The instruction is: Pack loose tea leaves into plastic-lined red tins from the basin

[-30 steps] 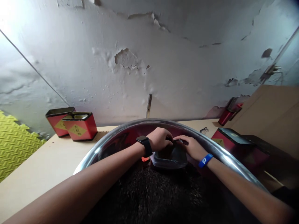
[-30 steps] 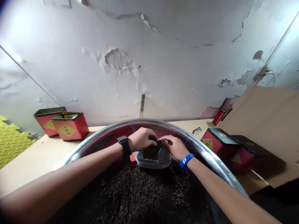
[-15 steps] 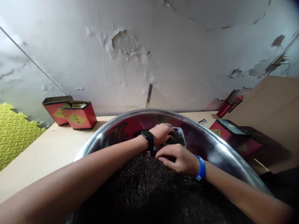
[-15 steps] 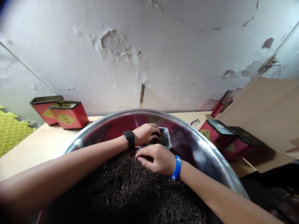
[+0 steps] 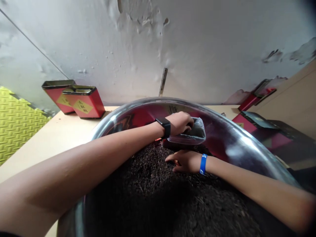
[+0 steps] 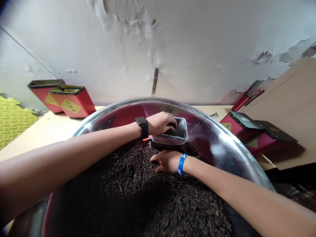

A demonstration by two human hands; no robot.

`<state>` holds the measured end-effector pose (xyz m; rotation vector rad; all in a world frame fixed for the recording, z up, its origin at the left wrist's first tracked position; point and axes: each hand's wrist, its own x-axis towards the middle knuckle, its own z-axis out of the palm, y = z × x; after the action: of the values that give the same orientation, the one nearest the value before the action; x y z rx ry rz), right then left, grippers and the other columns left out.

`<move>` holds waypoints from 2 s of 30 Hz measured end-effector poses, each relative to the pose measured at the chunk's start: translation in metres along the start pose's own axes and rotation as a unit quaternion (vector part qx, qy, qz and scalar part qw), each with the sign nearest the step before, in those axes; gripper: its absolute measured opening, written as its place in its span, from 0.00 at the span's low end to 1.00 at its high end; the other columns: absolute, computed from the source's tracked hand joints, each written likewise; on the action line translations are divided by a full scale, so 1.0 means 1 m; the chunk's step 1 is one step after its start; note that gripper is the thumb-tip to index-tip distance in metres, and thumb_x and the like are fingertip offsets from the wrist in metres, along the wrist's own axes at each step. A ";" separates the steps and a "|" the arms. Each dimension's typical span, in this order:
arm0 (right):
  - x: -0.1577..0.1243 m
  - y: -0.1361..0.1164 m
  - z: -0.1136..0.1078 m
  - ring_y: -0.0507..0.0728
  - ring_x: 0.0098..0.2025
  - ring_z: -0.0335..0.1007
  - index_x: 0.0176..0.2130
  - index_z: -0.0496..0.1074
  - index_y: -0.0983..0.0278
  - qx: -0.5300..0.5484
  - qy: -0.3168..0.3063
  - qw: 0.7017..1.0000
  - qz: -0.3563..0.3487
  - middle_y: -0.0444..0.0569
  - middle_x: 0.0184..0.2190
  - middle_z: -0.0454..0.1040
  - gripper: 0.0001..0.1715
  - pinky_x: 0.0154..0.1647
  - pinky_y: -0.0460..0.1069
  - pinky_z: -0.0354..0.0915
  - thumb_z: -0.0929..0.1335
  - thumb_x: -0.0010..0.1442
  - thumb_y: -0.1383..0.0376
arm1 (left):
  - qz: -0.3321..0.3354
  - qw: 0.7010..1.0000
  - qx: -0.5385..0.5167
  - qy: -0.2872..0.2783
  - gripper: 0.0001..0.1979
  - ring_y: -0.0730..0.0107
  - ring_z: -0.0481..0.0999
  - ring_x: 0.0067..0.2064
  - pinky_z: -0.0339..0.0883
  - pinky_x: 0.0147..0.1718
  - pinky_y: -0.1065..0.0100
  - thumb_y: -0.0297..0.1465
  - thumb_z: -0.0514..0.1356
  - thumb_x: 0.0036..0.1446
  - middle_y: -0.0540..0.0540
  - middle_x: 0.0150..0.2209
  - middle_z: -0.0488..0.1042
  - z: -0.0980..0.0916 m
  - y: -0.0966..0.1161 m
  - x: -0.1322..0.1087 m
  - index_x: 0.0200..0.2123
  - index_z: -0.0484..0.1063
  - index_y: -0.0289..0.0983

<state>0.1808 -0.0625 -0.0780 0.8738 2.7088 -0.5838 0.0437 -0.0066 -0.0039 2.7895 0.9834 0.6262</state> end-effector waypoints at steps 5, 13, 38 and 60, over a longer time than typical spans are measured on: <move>0.000 -0.001 0.000 0.54 0.32 0.67 0.51 0.66 0.56 -0.013 0.004 1.000 -0.004 0.45 0.29 0.72 0.24 0.32 0.46 0.58 0.65 0.53 0.57 | 0.014 1.000 0.005 -0.001 0.10 0.69 0.72 0.37 0.63 0.37 0.70 0.30 0.54 0.54 0.45 0.34 0.75 0.000 0.000 0.000 0.36 0.73 0.36; 0.003 -0.003 0.011 0.56 0.38 0.69 0.56 0.60 0.52 -0.018 0.058 0.998 -0.029 0.48 0.39 0.73 0.25 0.38 0.49 0.60 0.59 0.59 0.62 | 0.005 1.000 0.013 -0.013 0.10 0.70 0.71 0.34 0.61 0.33 0.70 0.32 0.54 0.54 0.46 0.34 0.74 0.002 -0.001 -0.001 0.36 0.73 0.38; 0.014 -0.016 0.013 0.53 0.36 0.69 0.37 0.74 0.60 0.023 0.006 0.998 -0.051 0.45 0.34 0.75 0.11 0.39 0.45 0.59 0.65 0.54 0.63 | 0.003 1.000 0.018 -0.020 0.12 0.68 0.72 0.33 0.60 0.30 0.70 0.36 0.54 0.53 0.45 0.34 0.74 -0.001 0.000 -0.004 0.38 0.74 0.41; -0.016 -0.030 -0.048 0.48 0.25 0.58 0.33 0.67 0.66 -0.013 0.224 0.969 -0.102 0.43 0.24 0.66 0.05 0.28 0.44 0.55 0.65 0.51 0.68 | -0.014 0.991 -0.132 0.022 0.11 0.72 0.71 0.37 0.61 0.37 0.73 0.32 0.56 0.52 0.47 0.37 0.75 -0.016 -0.004 0.001 0.37 0.75 0.36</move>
<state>0.1711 -0.0720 -0.0210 0.8061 3.2343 -0.4274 0.0359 -0.0031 0.0099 2.5369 0.8742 0.7578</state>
